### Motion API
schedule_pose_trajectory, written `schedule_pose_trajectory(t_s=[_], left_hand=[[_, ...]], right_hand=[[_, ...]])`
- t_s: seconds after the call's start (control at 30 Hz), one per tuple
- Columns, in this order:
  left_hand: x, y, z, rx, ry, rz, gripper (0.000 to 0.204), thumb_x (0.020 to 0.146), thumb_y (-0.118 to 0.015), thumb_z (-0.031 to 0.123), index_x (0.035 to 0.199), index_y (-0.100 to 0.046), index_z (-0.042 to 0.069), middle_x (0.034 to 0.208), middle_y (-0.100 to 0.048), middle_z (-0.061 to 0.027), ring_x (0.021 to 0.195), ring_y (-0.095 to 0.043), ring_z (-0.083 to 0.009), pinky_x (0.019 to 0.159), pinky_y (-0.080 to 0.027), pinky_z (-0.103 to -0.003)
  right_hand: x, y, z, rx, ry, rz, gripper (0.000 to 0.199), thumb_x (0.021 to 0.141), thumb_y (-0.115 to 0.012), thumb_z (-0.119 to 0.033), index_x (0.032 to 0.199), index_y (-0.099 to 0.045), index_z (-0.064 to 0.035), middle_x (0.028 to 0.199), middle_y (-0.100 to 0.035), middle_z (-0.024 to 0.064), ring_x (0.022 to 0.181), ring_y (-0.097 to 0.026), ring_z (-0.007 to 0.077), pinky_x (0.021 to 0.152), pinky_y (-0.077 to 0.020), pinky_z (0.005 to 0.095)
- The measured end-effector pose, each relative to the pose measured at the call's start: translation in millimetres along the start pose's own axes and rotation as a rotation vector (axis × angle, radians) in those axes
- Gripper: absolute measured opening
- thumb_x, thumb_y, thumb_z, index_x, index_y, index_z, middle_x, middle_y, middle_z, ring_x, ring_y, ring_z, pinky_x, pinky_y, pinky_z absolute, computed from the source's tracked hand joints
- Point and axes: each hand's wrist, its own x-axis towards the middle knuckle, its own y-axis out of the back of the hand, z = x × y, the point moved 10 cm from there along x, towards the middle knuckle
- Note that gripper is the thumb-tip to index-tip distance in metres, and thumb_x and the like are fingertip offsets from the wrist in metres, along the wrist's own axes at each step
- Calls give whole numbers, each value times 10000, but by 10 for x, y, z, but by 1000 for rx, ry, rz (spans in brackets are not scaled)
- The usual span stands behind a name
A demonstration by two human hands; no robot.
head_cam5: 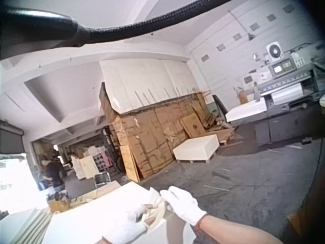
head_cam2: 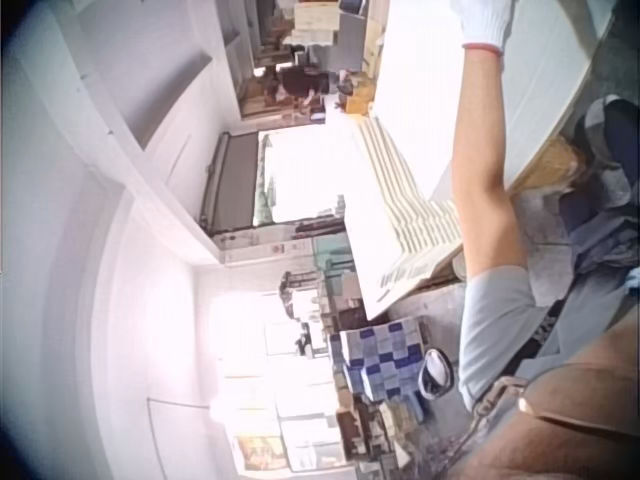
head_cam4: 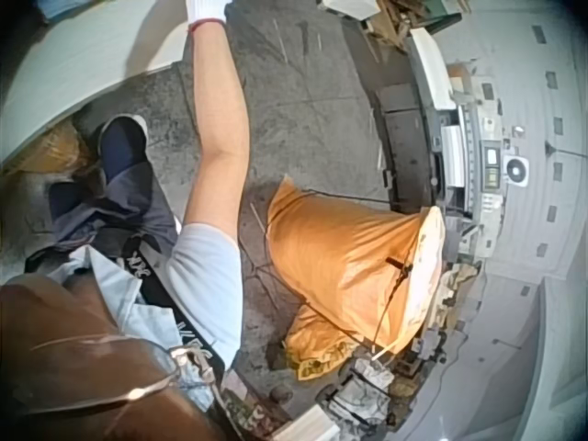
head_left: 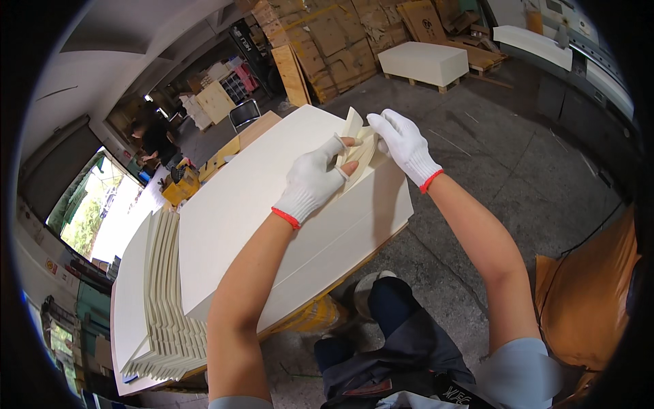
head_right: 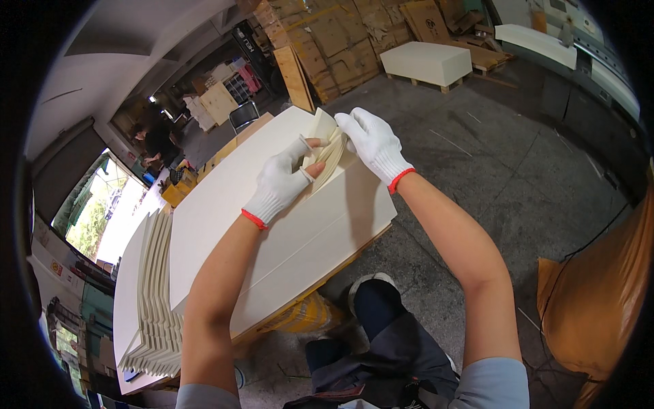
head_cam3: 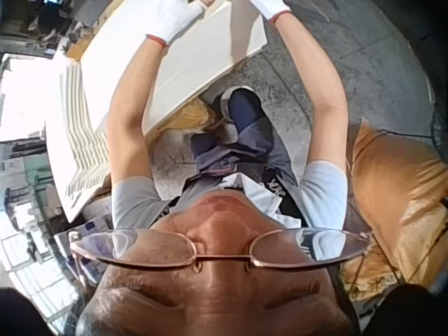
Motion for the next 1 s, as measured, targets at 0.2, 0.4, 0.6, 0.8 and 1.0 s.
schedule_pose_trajectory(t_s=[0.2, 0.4, 0.6, 0.8, 1.0], left_hand=[[-72, -46, 198, 173, -126, -1, 520, 845, -664, 196, 1355, -581, 246, 1071, -702, -175, 917, -688, -333, 825, -542, -379], [-61, -10, 175, 286, -88, 34, 499, 860, -644, 229, 1353, -566, 213, 1042, -695, -202, 924, -684, -367, 809, -539, -414], [221, -10, -4, 296, -54, 20, 445, 885, -656, 277, 1313, -600, 171, 1031, -701, -202, 952, -679, -362, 833, -520, -405], [289, -83, -101, 273, 52, -42, 439, 905, -663, 304, 1325, -621, 181, 1124, -700, -164, 1014, -674, -306, 886, -506, -373], [143, -82, -190, -33, -37, -10, 451, 914, -674, 288, 1334, -607, 139, 1151, -697, -145, 1035, -667, -238, 909, -495, -330]], right_hand=[[-53, 349, -119, -444, 19, 55, 634, 924, -436, -664, 957, -628, -60, 839, -677, 164, 854, -665, 340, 761, -470, 438], [-197, 76, -34, -865, -8, -279, 635, 868, -497, -691, 966, -668, -87, 860, -696, 140, 834, -680, 317, 718, -502, 413], [-117, -4, -242, -1014, 182, -280, 576, 898, -492, -646, 924, -652, -93, 835, -672, 129, 803, -656, 314, 710, -495, 410], [-14, -14, -400, -705, 336, -130, 514, 950, -473, -589, 940, -601, -91, 831, -645, 109, 790, -625, 300, 736, -473, 394], [-54, -56, -96, -196, -103, -111, 548, 977, -420, -585, 904, -540, -56, 814, -590, 123, 823, -575, 318, 771, -438, 392]])
